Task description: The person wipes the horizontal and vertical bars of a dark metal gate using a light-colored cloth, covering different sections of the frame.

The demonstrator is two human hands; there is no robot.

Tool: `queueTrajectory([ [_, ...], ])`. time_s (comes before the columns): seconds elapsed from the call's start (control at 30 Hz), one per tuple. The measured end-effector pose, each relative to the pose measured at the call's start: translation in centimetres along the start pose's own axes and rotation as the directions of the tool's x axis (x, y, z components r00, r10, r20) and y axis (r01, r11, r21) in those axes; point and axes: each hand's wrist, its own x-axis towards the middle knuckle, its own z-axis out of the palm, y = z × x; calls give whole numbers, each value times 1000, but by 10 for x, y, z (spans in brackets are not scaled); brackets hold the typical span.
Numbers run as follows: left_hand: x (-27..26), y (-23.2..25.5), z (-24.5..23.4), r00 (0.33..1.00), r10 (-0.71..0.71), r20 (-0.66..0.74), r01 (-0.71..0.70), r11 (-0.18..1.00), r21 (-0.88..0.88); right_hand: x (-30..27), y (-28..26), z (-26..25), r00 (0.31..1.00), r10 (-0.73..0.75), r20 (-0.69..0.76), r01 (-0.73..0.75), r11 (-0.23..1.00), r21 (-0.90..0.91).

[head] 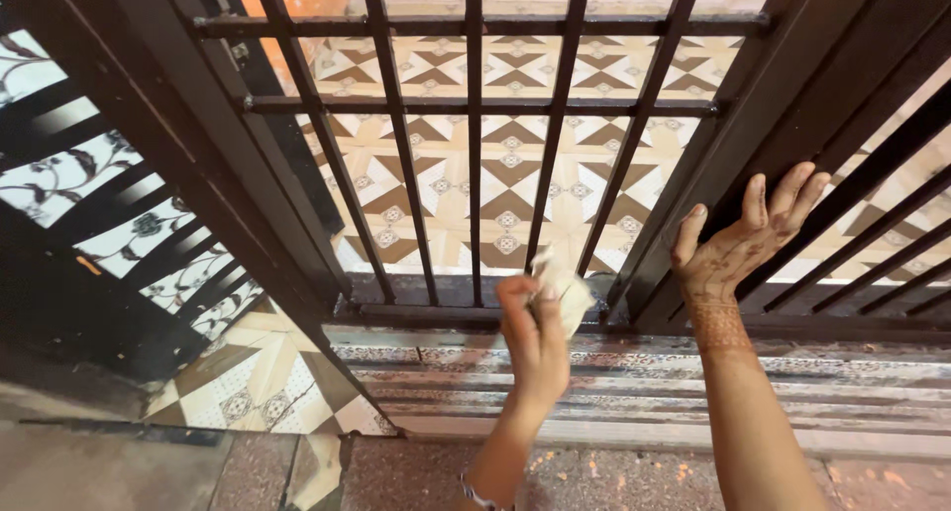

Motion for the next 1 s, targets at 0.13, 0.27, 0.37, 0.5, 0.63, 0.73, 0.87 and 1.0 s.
queueTrajectory([
  [0.13, 65, 35, 36, 757, 652, -45, -652, 758, 18, 3, -3, -1, 999, -21, -25, 21, 1000, -11],
  [0.27, 98, 58, 76, 855, 518, -18, -518, 855, -2, 5, -6, -3, 999, -35, -34, 34, 999, -9],
  [0.37, 104, 56, 75, 870, 492, 22, -492, 870, 16, 2, -2, -1, 999, -10, -51, 11, 1000, 20],
  [0.5, 127, 66, 85, 844, 536, 35, -535, 844, -25, 3, 2, 3, 999, -18, -28, 17, 1000, -21],
  [0.63, 135, 80, 92, 897, 428, 109, -432, 902, 13, -5, 4, -4, 1000, -10, -8, 9, 998, -64],
  [0.73, 145, 74, 82, 881, 436, 185, -439, 898, -26, -5, 7, 1, 1000, 1, -9, -2, 997, -79],
  [0.87, 131, 57, 70, 869, 438, 229, -438, 897, -56, -2, 5, -2, 1000, -4, -12, 3, 998, -70],
  [1.0, 95, 14, 52, 904, 312, 291, -347, 935, 77, -2, -2, -3, 1000, 10, -17, -11, 998, -64],
])
